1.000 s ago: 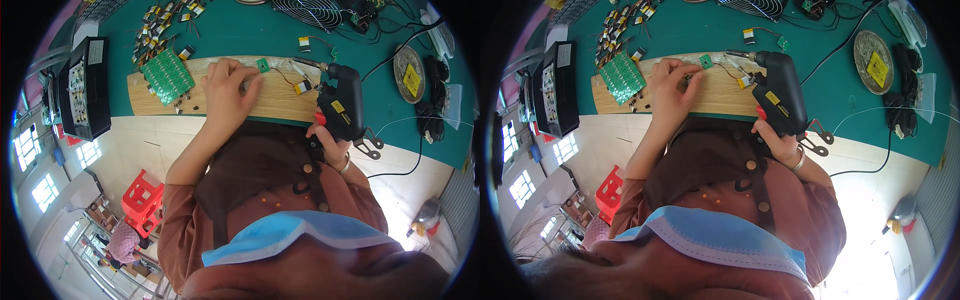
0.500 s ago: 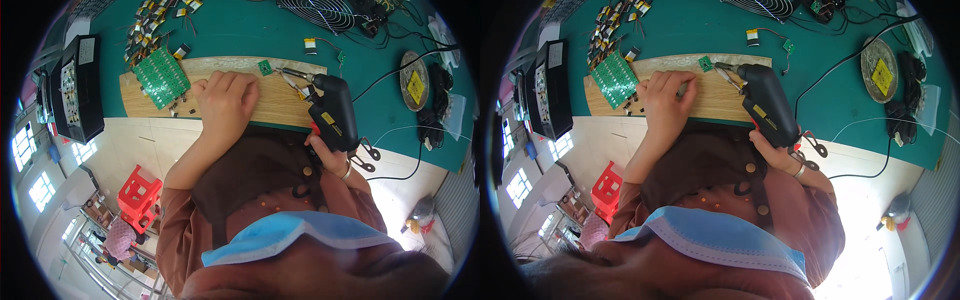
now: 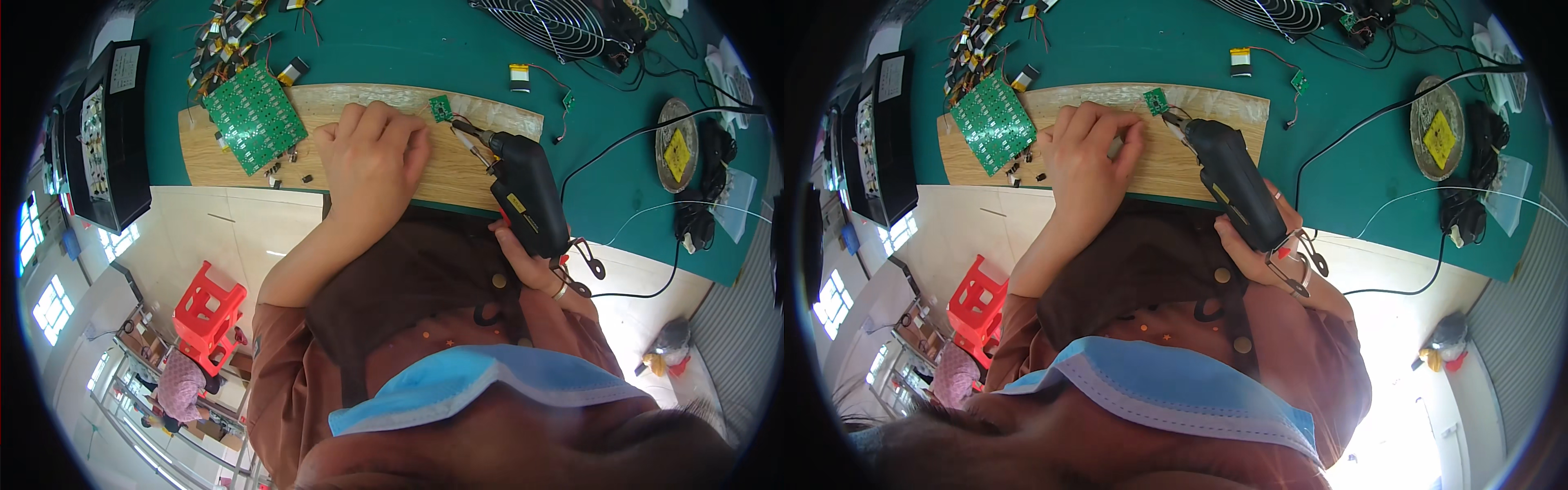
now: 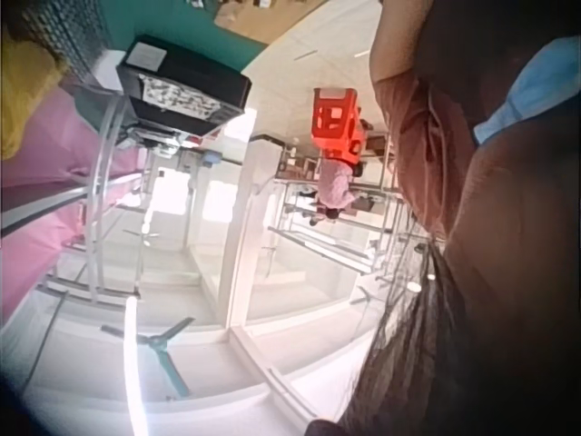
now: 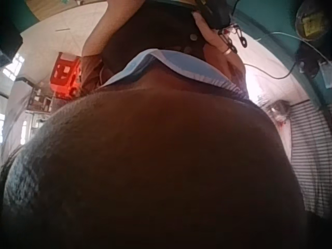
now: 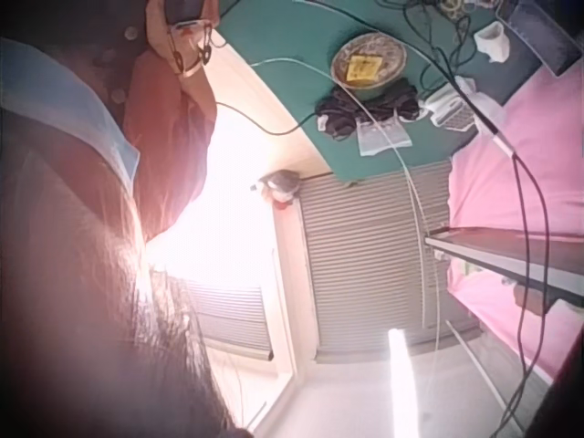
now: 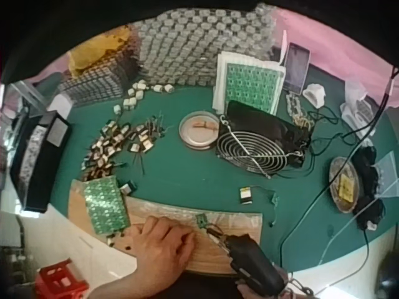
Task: Soldering wires and batteries onto small circuit boards at a workbench.
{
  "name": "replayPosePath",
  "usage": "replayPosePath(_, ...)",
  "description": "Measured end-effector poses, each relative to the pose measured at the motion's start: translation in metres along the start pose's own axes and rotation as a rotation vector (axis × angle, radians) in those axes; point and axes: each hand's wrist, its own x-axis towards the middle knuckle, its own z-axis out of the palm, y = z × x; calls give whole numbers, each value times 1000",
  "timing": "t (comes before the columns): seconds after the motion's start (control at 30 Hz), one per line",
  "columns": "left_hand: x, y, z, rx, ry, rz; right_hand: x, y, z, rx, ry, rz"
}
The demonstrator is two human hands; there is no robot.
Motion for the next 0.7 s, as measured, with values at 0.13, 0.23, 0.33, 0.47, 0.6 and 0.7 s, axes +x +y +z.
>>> replayPosePath(0.13, 2, 0, 3, 41, 20, 20, -2, 6, 1, -74, 32, 19)
replayPosePath(0.23, 2, -1, 5, 34, 33, 19, 2, -8, 1, -178, 21, 47)
replayPosePath(0.33, 1, -1, 5, 28, 34, 18, 5, -15, 1, -266, -4, 21)
replayPosePath(0.47, 2, 0, 5, 20, 21, 14, 6, -19, 2, -322, -20, -48)
replayPosePath(0.6, 3, 0, 4, 35, 20, 22, 9, -22, 2, -375, -47, -109)
replayPosePath(0.7, 3, 2, 1, 31, 25, 30, 8, -27, 3, -360, -36, -92)
